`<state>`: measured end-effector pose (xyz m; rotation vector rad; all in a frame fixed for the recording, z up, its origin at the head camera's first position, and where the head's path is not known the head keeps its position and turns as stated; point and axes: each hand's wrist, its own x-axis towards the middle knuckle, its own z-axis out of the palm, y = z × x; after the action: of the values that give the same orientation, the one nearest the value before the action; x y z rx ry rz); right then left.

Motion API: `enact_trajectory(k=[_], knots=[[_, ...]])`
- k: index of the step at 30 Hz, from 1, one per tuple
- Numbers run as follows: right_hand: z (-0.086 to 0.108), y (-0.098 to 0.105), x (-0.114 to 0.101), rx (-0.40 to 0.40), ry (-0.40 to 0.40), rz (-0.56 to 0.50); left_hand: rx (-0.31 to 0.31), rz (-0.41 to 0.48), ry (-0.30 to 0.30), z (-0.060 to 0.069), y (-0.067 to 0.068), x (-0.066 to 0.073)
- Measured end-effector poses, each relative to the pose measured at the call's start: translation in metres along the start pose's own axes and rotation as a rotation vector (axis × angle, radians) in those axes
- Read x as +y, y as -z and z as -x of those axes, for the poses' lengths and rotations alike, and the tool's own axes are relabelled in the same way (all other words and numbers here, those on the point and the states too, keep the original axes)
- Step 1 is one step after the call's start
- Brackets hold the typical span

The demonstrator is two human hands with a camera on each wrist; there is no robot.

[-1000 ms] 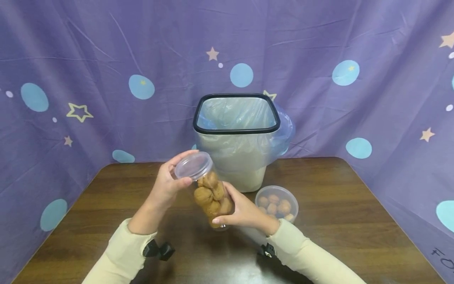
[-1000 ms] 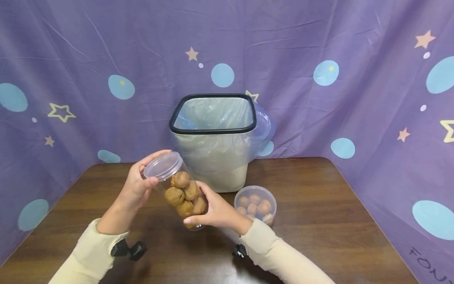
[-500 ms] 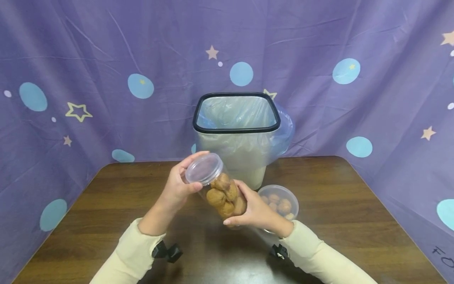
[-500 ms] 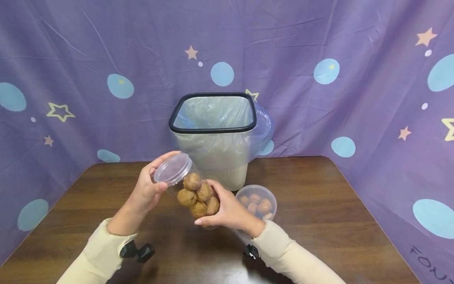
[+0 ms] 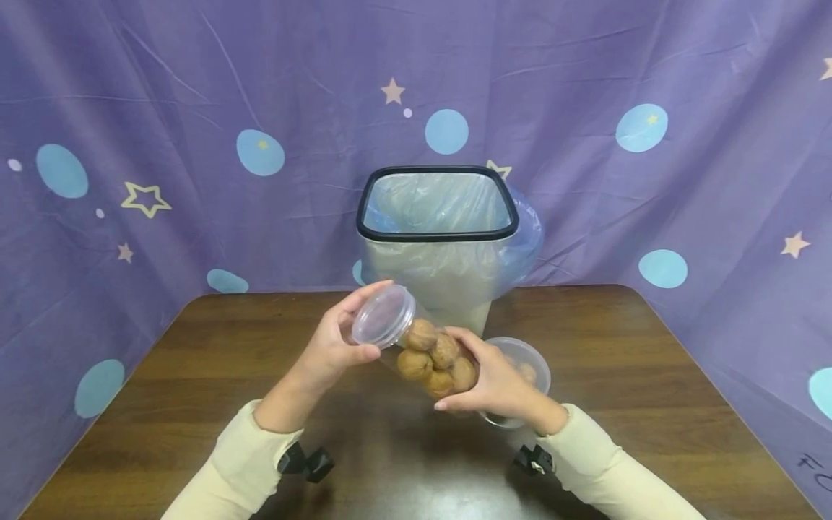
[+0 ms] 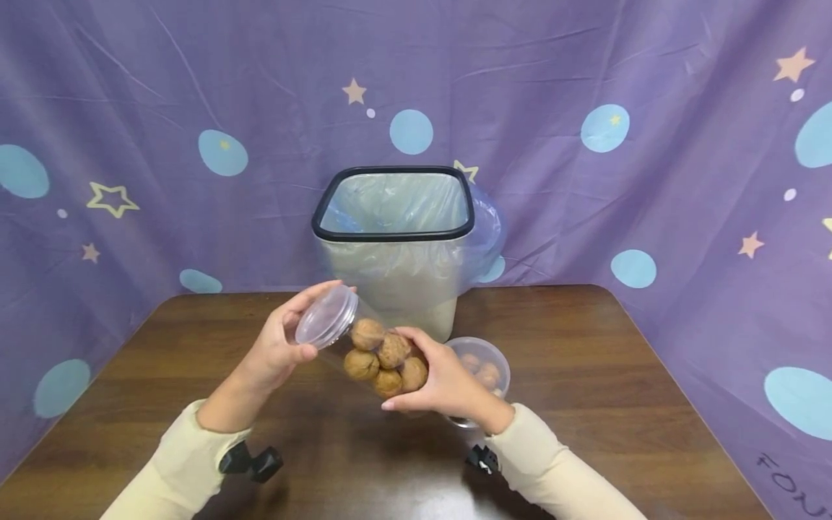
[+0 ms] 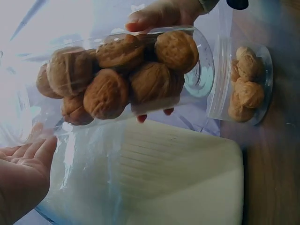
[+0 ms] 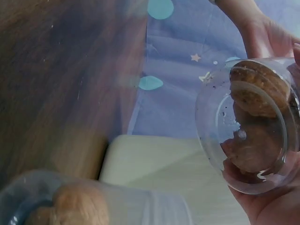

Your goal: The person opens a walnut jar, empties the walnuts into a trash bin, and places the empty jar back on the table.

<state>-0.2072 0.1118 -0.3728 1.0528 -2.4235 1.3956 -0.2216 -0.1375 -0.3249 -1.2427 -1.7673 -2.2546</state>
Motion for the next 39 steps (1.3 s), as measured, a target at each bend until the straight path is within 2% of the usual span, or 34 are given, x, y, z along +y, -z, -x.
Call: enact_trajectory(k=[9, 13, 17, 24, 39], knots=[[0.005, 0.017, 0.001, -0.032, 0.002, 0.054, -0.067, -0.015, 0.037, -0.001, -0.003, 0.003], [0.006, 0.024, 0.002, -0.05, 0.007, 0.051, -0.115, -0.029, 0.005, -0.004, -0.005, 0.002], [0.009, 0.028, 0.001, -0.069, -0.012, 0.054, -0.171, -0.08, -0.027, -0.008, -0.005, 0.001], [0.011, 0.03, 0.001, -0.099, -0.018, 0.057, -0.25, -0.094, -0.032, -0.011, -0.003, -0.001], [0.01, 0.035, 0.001, -0.113, -0.003, 0.041, -0.182, -0.039, -0.05, -0.012, -0.008, -0.005]])
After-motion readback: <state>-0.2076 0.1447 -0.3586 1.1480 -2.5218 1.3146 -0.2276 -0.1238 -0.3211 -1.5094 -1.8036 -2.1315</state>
